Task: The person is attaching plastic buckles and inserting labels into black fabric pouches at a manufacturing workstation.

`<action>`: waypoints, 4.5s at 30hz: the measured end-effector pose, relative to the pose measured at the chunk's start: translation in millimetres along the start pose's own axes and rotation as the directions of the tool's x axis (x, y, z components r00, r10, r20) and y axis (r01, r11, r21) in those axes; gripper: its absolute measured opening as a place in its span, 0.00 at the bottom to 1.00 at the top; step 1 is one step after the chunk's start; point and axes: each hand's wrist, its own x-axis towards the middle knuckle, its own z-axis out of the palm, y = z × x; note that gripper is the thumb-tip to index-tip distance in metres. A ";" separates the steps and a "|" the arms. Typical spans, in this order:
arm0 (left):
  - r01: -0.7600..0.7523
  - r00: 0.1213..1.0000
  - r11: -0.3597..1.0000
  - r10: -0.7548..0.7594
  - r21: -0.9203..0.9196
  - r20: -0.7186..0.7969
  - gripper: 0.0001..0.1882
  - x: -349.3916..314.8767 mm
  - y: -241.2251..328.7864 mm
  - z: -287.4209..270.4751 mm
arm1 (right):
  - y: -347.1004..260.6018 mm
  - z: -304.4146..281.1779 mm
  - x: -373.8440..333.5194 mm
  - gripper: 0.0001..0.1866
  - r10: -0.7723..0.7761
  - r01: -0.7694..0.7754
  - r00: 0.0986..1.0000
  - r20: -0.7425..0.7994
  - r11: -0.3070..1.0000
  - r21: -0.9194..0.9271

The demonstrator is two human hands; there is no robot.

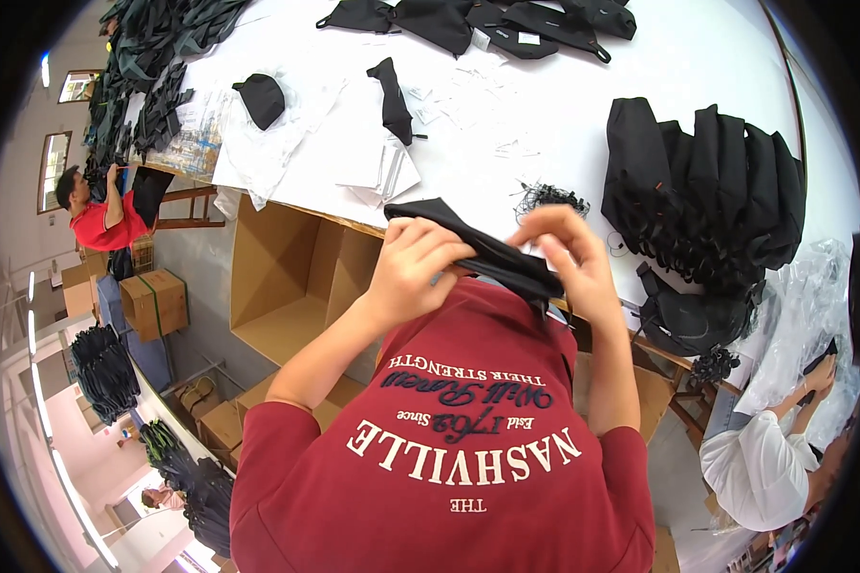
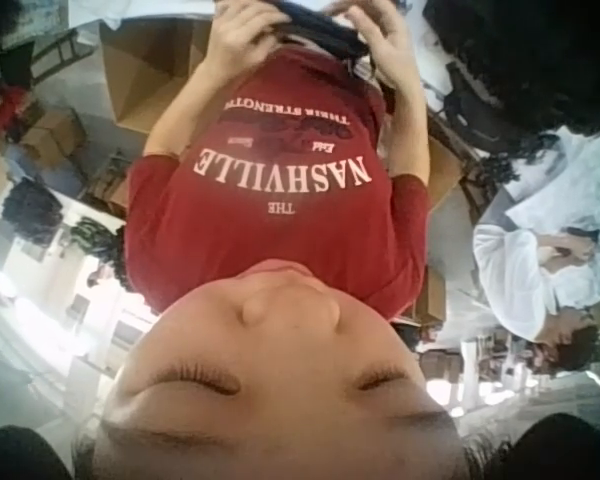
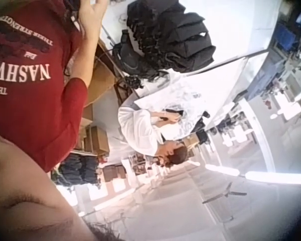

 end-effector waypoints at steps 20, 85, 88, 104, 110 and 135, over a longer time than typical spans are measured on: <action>0.614 0.769 0.744 -0.639 -0.265 -0.012 0.10 -26.6 -35.6 -8.9 | 57.6 -1.9 -29.0 0.12 0.366 -0.386 0.906 -0.213 0.921 -0.060; 0.355 0.929 0.868 -0.369 -0.348 0.026 0.06 99.2 -103.6 109.1 | 65.4 8.4 -24.2 0.11 -0.327 0.018 0.939 -0.104 0.351 -0.936; 0.128 0.983 0.894 -0.171 -0.430 -0.063 0.04 80.3 -52.1 59.2 | 50.3 4.3 -12.6 0.11 -0.392 0.005 0.911 -0.128 0.320 -0.948; 0.214 0.881 -0.293 -0.354 -0.932 0.314 0.39 -20.4 -26.8 76.9 | 0.7 59.7 -4.7 0.19 -0.577 0.196 0.816 -0.041 0.342 -0.919; 0.280 0.843 -0.276 -0.388 -0.919 0.374 0.32 -27.9 -31.8 60.5 | -8.7 64.6 -3.2 0.18 -0.523 0.246 0.852 0.035 0.341 -0.907; 0.252 0.804 -0.307 -0.462 -0.918 0.375 0.34 -30.3 -17.0 44.4 | -30.5 56.7 -9.1 0.22 -0.345 0.300 0.931 0.120 0.537 -0.789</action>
